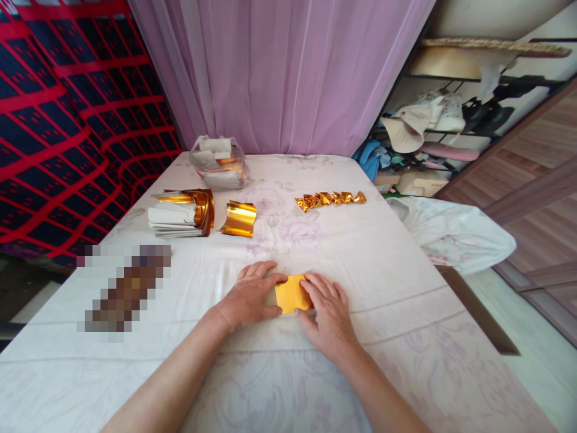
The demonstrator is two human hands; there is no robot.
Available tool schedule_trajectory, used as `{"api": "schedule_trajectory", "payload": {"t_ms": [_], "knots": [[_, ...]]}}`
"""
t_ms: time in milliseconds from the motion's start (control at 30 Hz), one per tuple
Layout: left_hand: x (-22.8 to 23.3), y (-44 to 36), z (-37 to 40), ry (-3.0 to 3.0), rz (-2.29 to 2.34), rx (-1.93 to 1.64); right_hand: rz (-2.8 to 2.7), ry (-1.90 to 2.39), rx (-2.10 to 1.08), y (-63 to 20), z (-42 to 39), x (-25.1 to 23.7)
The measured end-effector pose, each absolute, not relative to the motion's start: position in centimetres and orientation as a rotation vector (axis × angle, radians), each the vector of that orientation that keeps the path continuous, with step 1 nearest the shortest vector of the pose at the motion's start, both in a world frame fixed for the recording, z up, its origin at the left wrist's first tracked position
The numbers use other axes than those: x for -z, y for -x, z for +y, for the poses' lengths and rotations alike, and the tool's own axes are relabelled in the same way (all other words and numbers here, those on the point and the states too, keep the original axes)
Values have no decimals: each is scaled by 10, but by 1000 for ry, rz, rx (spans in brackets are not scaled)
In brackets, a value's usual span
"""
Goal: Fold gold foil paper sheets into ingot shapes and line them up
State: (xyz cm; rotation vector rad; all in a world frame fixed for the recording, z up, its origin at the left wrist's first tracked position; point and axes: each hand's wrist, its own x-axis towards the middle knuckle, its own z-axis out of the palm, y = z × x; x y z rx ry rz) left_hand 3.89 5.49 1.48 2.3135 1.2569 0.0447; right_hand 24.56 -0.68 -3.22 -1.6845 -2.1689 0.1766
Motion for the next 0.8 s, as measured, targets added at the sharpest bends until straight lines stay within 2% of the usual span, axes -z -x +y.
{"api": "schedule_trajectory", "payload": {"t_ms": [467,800], "knots": [[-14,-49,50,-2285,1349,-74,-2119,1671,-208,-245,-5,28],[-18,-44,55,-2254,1285,-23,-2254,1449,-374,-280,4,29]]}}
